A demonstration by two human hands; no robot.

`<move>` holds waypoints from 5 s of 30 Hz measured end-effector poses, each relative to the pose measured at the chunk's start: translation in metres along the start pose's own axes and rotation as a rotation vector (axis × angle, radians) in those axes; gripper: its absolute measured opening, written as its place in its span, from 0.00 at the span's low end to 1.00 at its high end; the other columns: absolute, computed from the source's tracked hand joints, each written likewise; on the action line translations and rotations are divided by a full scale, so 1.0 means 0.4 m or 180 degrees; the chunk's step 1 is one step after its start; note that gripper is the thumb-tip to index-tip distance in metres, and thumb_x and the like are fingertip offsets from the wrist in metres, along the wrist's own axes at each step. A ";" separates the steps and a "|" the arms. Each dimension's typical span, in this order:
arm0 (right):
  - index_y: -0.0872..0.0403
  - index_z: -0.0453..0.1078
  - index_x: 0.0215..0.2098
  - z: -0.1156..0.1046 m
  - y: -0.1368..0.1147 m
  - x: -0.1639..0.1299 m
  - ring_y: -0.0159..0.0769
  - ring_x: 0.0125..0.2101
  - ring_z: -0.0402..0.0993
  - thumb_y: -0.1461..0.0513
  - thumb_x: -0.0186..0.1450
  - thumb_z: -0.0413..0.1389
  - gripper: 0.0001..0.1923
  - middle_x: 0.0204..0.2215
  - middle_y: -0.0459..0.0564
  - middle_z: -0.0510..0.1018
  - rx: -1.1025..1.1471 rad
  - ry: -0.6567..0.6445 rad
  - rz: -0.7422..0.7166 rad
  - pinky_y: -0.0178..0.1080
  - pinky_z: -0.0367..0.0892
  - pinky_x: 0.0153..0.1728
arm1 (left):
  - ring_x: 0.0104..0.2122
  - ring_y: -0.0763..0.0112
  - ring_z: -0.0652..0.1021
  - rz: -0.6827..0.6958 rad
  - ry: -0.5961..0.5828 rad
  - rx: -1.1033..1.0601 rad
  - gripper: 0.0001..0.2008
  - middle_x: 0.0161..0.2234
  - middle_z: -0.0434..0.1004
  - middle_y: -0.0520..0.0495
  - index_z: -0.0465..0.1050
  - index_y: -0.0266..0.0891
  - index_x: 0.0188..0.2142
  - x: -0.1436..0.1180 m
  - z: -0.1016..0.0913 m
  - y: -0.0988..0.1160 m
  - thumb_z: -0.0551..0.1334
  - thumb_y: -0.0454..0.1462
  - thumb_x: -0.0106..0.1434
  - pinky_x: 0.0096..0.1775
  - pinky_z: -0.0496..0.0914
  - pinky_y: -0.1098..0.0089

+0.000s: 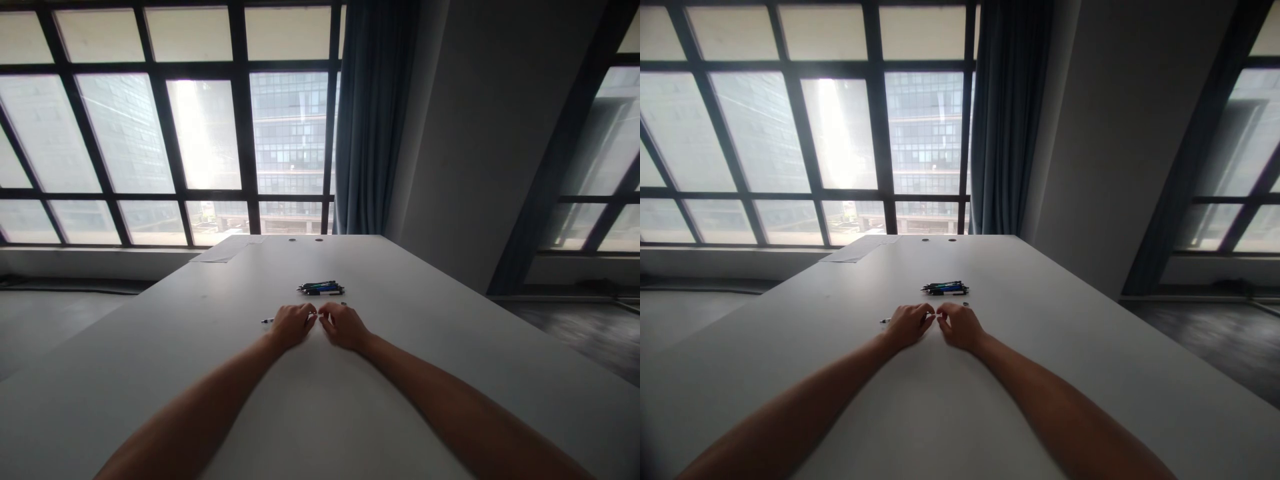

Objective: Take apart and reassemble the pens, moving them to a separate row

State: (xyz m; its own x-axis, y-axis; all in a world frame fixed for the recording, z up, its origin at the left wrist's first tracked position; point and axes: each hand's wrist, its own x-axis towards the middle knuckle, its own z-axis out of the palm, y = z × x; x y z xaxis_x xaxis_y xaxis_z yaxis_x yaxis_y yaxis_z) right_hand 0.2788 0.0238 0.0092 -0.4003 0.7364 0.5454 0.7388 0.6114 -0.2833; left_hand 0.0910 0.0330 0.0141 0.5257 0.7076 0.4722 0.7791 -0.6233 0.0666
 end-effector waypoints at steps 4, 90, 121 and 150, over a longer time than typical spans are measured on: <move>0.53 0.73 0.37 -0.001 0.000 0.000 0.31 0.27 0.72 0.64 0.64 0.52 0.07 0.30 0.46 0.78 -0.0043 -0.0066 0.0088 0.32 0.62 0.31 | 0.29 0.68 0.78 -0.0008 -0.0027 -0.0007 0.13 0.30 0.79 0.48 0.72 0.40 0.41 0.000 0.000 -0.001 0.51 0.42 0.67 0.34 0.68 0.70; 0.54 0.73 0.33 -0.021 0.134 0.002 0.35 0.42 0.68 0.66 0.59 0.53 0.08 0.39 0.49 0.74 -0.0698 0.0066 0.1329 0.33 0.59 0.39 | 0.32 0.68 0.76 -0.0029 0.0026 -0.0270 0.12 0.35 0.78 0.46 0.71 0.39 0.38 0.003 0.020 -0.020 0.50 0.35 0.64 0.34 0.69 0.70; 0.56 0.76 0.34 0.009 0.073 0.042 0.39 0.40 0.68 0.64 0.65 0.51 0.10 0.38 0.55 0.74 -0.1245 0.0034 0.1005 0.38 0.58 0.40 | 0.32 0.70 0.76 0.0202 0.0077 -0.0376 0.12 0.32 0.78 0.47 0.74 0.41 0.36 -0.001 0.008 -0.011 0.51 0.37 0.65 0.35 0.67 0.72; 0.56 0.70 0.33 -0.002 0.016 0.017 0.35 0.37 0.69 0.67 0.66 0.51 0.07 0.35 0.50 0.75 -0.0427 0.0181 0.0165 0.37 0.57 0.41 | 0.33 0.68 0.77 0.0011 0.0028 -0.0292 0.17 0.35 0.80 0.45 0.77 0.41 0.40 0.004 0.008 -0.014 0.50 0.43 0.68 0.38 0.70 0.69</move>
State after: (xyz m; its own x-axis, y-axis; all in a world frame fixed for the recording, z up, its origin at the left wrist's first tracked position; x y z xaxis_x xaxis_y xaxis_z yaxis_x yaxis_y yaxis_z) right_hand 0.2812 0.0325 0.0115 -0.3312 0.7462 0.5775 0.8250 0.5260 -0.2065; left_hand 0.0886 0.0386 0.0116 0.5251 0.7026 0.4802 0.7425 -0.6540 0.1448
